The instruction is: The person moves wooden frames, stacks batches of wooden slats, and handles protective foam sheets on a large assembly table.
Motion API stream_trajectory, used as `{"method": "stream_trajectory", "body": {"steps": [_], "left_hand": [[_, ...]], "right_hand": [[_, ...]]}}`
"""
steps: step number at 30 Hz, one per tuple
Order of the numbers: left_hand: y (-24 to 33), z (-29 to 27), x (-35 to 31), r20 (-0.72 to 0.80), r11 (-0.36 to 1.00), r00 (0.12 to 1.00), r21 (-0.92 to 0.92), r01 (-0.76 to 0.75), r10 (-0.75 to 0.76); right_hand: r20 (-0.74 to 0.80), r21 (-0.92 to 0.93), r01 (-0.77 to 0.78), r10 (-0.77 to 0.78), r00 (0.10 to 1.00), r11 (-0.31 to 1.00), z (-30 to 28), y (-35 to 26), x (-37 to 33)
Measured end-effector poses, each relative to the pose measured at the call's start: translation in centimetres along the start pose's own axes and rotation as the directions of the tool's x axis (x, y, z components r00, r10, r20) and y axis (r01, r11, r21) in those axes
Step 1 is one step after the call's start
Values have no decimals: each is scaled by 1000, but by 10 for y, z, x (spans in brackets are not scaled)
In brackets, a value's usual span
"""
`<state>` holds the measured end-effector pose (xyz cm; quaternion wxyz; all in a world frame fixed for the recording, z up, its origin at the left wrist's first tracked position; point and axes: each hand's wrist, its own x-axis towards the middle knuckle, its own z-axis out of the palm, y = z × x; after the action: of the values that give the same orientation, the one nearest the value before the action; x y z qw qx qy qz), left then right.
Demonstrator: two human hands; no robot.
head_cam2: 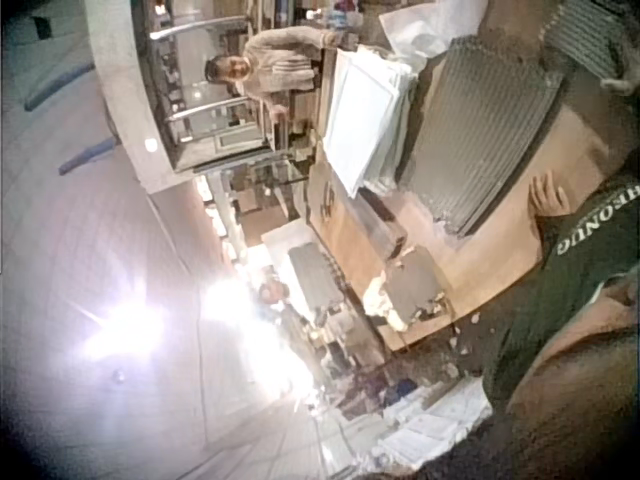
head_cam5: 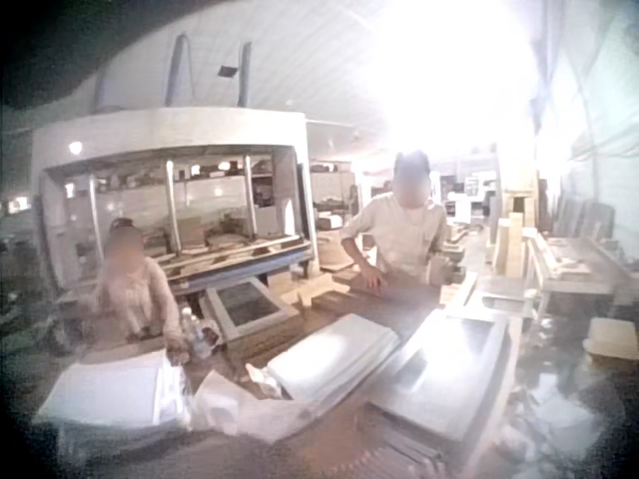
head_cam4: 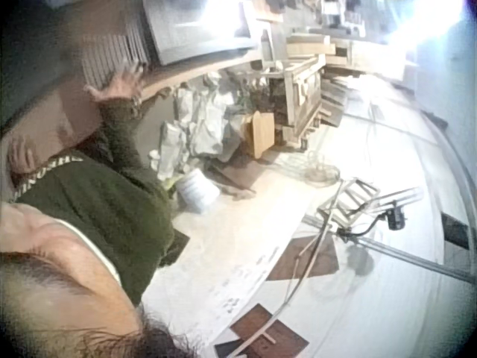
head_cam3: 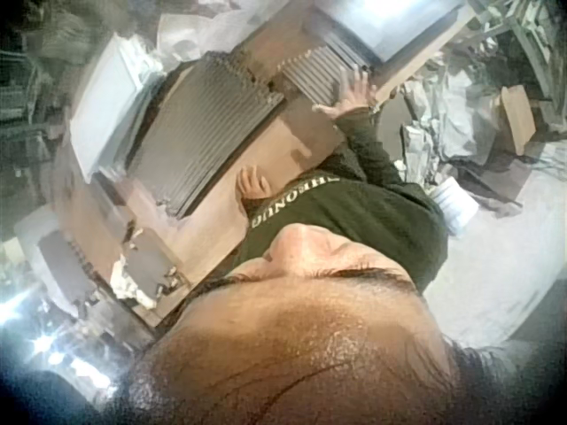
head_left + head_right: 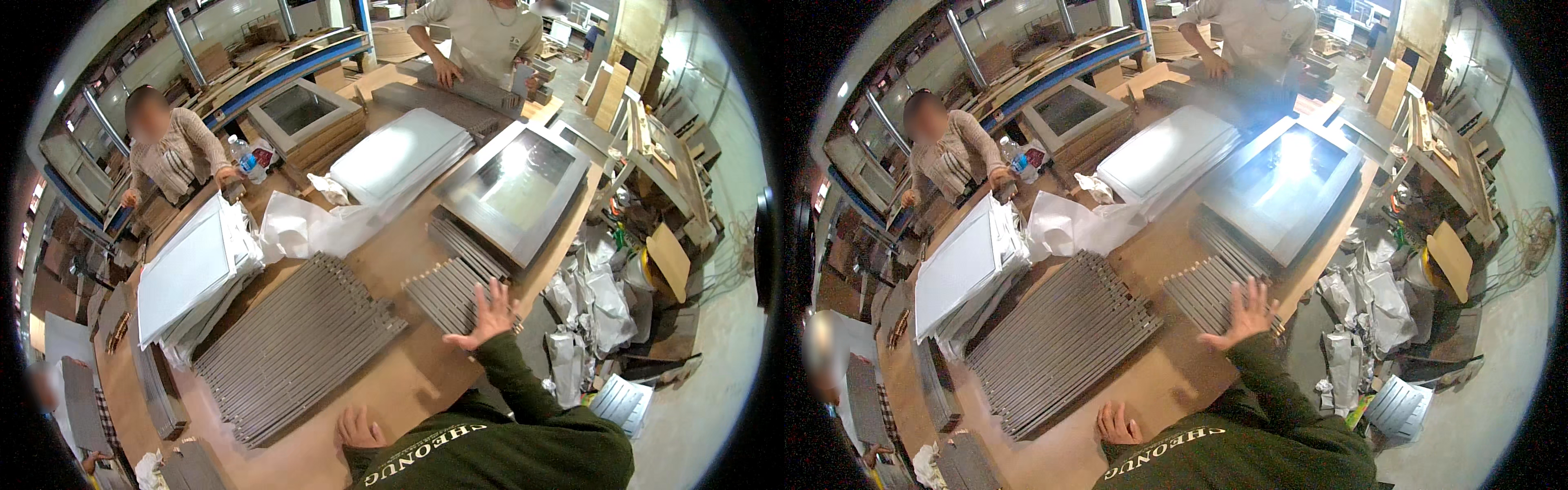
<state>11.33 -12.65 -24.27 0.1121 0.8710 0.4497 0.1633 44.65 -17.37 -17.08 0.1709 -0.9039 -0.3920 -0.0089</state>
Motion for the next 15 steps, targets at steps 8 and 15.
{"method": "stream_trajectory", "body": {"steps": [8, 15], "left_hand": [[-7, 13, 2, -127, 991, 988, -88, -97, 86], [49, 42, 66, 221, 686, 947, -728, 2, 232]], "right_hand": [[-396, 742, -6, 446, 803, 670, 83, 60, -65], [-334, 778, -94, 536, 776, 621, 95, 12, 2]]}}
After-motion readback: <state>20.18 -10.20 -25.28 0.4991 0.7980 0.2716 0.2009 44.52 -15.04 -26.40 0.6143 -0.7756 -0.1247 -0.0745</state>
